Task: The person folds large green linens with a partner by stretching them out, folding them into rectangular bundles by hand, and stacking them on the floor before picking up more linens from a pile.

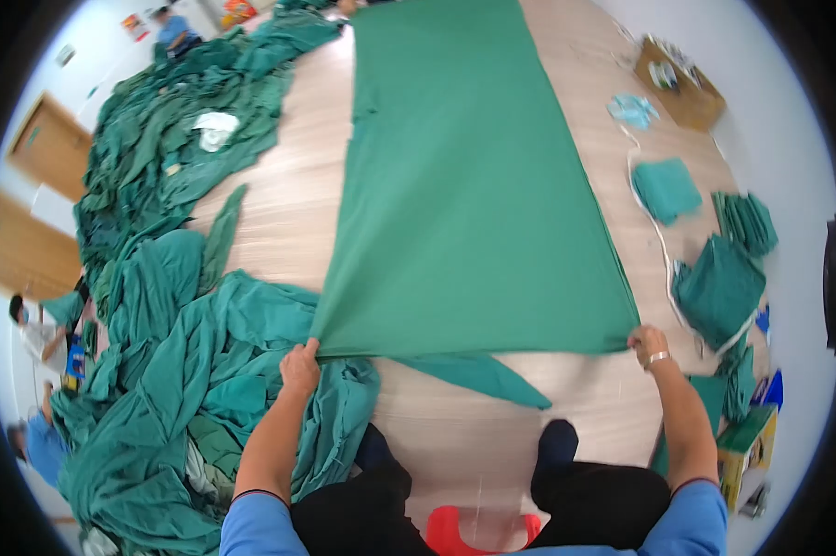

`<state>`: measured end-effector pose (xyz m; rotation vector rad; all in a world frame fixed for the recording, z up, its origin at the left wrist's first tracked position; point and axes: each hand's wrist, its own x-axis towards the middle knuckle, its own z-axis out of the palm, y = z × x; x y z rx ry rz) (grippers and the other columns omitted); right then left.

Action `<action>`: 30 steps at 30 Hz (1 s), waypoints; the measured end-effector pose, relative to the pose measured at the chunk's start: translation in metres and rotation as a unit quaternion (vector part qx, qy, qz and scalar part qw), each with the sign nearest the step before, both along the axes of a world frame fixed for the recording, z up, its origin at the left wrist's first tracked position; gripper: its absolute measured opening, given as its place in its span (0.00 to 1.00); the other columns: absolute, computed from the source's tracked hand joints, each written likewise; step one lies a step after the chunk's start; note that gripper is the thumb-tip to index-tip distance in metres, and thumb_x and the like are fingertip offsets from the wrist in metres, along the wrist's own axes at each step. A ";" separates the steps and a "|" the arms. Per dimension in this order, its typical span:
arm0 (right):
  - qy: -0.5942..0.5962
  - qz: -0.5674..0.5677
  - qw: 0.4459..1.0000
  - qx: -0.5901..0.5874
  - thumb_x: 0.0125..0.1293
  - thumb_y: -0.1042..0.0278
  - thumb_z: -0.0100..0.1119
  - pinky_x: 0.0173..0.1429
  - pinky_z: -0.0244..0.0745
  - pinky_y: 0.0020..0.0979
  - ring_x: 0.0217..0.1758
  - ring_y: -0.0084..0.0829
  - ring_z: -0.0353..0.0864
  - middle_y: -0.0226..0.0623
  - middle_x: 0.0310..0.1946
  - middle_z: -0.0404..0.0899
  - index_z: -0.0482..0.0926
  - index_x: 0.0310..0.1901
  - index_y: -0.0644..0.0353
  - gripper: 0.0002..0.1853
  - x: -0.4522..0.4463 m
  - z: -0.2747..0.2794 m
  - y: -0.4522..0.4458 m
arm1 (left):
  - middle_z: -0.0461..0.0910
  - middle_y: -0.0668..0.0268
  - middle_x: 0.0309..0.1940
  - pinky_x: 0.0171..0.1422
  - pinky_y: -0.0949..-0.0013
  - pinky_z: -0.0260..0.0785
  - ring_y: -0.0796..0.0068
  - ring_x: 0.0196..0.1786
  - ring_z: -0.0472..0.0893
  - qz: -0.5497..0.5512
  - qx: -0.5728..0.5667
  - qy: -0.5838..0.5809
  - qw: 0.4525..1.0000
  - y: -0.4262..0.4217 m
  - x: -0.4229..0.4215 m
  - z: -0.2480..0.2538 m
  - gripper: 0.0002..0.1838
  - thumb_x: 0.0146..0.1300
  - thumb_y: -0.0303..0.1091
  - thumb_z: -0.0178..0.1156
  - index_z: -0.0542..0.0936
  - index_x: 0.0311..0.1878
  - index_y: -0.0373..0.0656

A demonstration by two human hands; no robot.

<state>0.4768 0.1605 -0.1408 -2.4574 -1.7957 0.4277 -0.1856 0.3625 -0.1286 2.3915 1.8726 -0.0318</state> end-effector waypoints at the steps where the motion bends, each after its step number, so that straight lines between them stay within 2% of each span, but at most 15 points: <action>1: -0.029 0.019 0.999 0.003 0.43 0.80 0.54 0.37 0.72 0.36 0.31 0.40 0.77 0.41 0.23 0.77 0.78 0.21 0.55 0.07 0.004 -0.010 -0.002 | 0.75 0.55 0.29 0.36 0.53 0.67 0.50 0.34 0.76 -0.028 -0.004 0.027 0.999 0.004 -0.001 -0.001 0.10 0.52 0.25 0.49 0.71 0.38 0.48; 2: -0.052 0.024 0.998 -0.019 0.45 0.80 0.53 0.36 0.72 0.39 0.31 0.42 0.77 0.41 0.25 0.76 0.78 0.23 0.53 0.08 0.007 -0.016 0.000 | 0.74 0.55 0.29 0.36 0.53 0.67 0.51 0.34 0.76 -0.059 -0.008 0.053 0.997 0.006 0.000 -0.003 0.10 0.53 0.26 0.48 0.71 0.39 0.49; 6: 0.016 -0.033 0.999 0.000 0.47 0.82 0.50 0.39 0.73 0.37 0.33 0.43 0.78 0.44 0.26 0.78 0.79 0.23 0.56 0.10 0.003 -0.026 0.005 | 0.74 0.57 0.27 0.33 0.53 0.67 0.53 0.32 0.76 -0.146 -0.033 0.098 0.984 0.008 0.009 -0.007 0.08 0.52 0.27 0.48 0.72 0.36 0.47; 8: 0.034 -0.062 0.995 -0.063 0.47 0.80 0.53 0.42 0.74 0.35 0.36 0.42 0.79 0.45 0.29 0.79 0.81 0.26 0.57 0.08 0.008 -0.034 0.006 | 0.73 0.57 0.25 0.33 0.53 0.66 0.53 0.31 0.76 -0.172 -0.029 0.078 0.982 0.004 0.011 -0.008 0.06 0.51 0.27 0.49 0.72 0.34 0.47; 10: 0.077 -0.101 0.982 -0.137 0.49 0.75 0.56 0.44 0.73 0.34 0.38 0.42 0.79 0.46 0.31 0.80 0.82 0.29 0.59 0.06 0.006 -0.028 0.009 | 0.73 0.57 0.25 0.33 0.53 0.66 0.53 0.31 0.76 -0.138 -0.026 0.074 0.987 0.004 0.011 -0.006 0.06 0.50 0.26 0.50 0.72 0.33 0.47; 12: 0.117 -0.173 0.973 -0.101 0.51 0.69 0.58 0.44 0.73 0.34 0.37 0.42 0.79 0.47 0.30 0.80 0.82 0.29 0.60 0.06 0.008 -0.037 0.007 | 0.74 0.57 0.25 0.32 0.52 0.65 0.51 0.30 0.76 -0.136 -0.028 0.065 0.988 0.005 0.012 -0.005 0.06 0.49 0.25 0.50 0.71 0.32 0.46; 13: 0.117 -0.182 0.971 -0.105 0.51 0.69 0.58 0.44 0.73 0.34 0.37 0.42 0.79 0.47 0.30 0.80 0.82 0.29 0.60 0.06 0.007 -0.038 0.010 | 0.74 0.57 0.25 0.32 0.52 0.65 0.51 0.30 0.76 -0.136 -0.027 0.056 0.989 0.005 0.015 -0.001 0.06 0.49 0.25 0.50 0.70 0.32 0.45; 15: 0.159 -0.303 0.939 -0.026 0.53 0.63 0.59 0.45 0.73 0.35 0.40 0.43 0.79 0.47 0.33 0.80 0.81 0.33 0.61 0.10 0.005 -0.042 0.021 | 0.75 0.56 0.26 0.33 0.51 0.65 0.50 0.30 0.75 -0.135 -0.032 0.057 0.989 0.006 0.016 0.001 0.07 0.48 0.24 0.51 0.70 0.32 0.44; 16: 0.162 -0.309 0.937 -0.027 0.53 0.63 0.59 0.45 0.73 0.35 0.40 0.43 0.79 0.47 0.33 0.80 0.81 0.33 0.61 0.10 0.004 -0.045 0.025 | 0.75 0.56 0.26 0.33 0.51 0.65 0.50 0.30 0.75 -0.141 -0.034 0.060 0.988 0.006 0.018 0.001 0.07 0.48 0.24 0.51 0.70 0.32 0.44; 19: 0.075 -0.351 0.928 -0.099 0.55 0.58 0.60 0.48 0.73 0.36 0.48 0.42 0.77 0.45 0.44 0.77 0.76 0.43 0.62 0.18 -0.003 -0.051 0.040 | 0.76 0.55 0.26 0.35 0.51 0.65 0.50 0.31 0.76 -0.132 -0.052 0.089 0.986 0.013 0.023 0.003 0.08 0.46 0.23 0.51 0.70 0.32 0.44; 22: 0.053 -0.389 0.908 -0.145 0.55 0.58 0.61 0.49 0.73 0.36 0.48 0.42 0.77 0.44 0.44 0.78 0.76 0.43 0.62 0.18 -0.015 -0.049 0.048 | 0.76 0.54 0.26 0.36 0.51 0.66 0.50 0.32 0.76 -0.115 -0.071 0.100 0.986 0.017 0.027 0.005 0.08 0.45 0.21 0.50 0.70 0.31 0.43; 23: 0.041 -0.390 0.907 -0.153 0.55 0.61 0.61 0.50 0.73 0.36 0.49 0.43 0.77 0.43 0.44 0.78 0.77 0.42 0.61 0.16 -0.015 -0.058 0.049 | 0.77 0.54 0.26 0.36 0.52 0.66 0.49 0.32 0.76 -0.106 -0.080 0.108 0.985 0.017 0.027 0.003 0.09 0.44 0.21 0.50 0.69 0.31 0.42; 26: 0.077 -0.398 0.898 -0.170 0.56 0.63 0.59 0.49 0.74 0.36 0.48 0.42 0.77 0.42 0.44 0.78 0.79 0.41 0.58 0.13 -0.019 -0.058 0.052 | 0.77 0.53 0.25 0.36 0.51 0.67 0.49 0.32 0.76 -0.078 -0.091 0.118 0.986 0.015 0.032 0.003 0.09 0.43 0.21 0.50 0.69 0.31 0.42; 27: 0.070 -0.383 0.906 -0.164 0.58 0.66 0.54 0.49 0.74 0.37 0.47 0.43 0.78 0.43 0.44 0.78 0.80 0.41 0.56 0.10 -0.016 -0.058 0.051 | 0.77 0.53 0.24 0.36 0.51 0.67 0.48 0.32 0.77 -0.062 -0.093 0.123 0.986 0.014 0.034 0.002 0.09 0.43 0.21 0.51 0.69 0.31 0.41; 30: 0.076 -0.388 0.911 -0.114 0.58 0.68 0.50 0.49 0.73 0.38 0.47 0.44 0.77 0.44 0.44 0.78 0.80 0.41 0.56 0.11 -0.002 -0.054 0.041 | 0.77 0.52 0.24 0.35 0.49 0.66 0.47 0.31 0.77 -0.043 -0.073 0.101 0.991 0.017 0.025 -0.007 0.10 0.43 0.22 0.52 0.69 0.32 0.41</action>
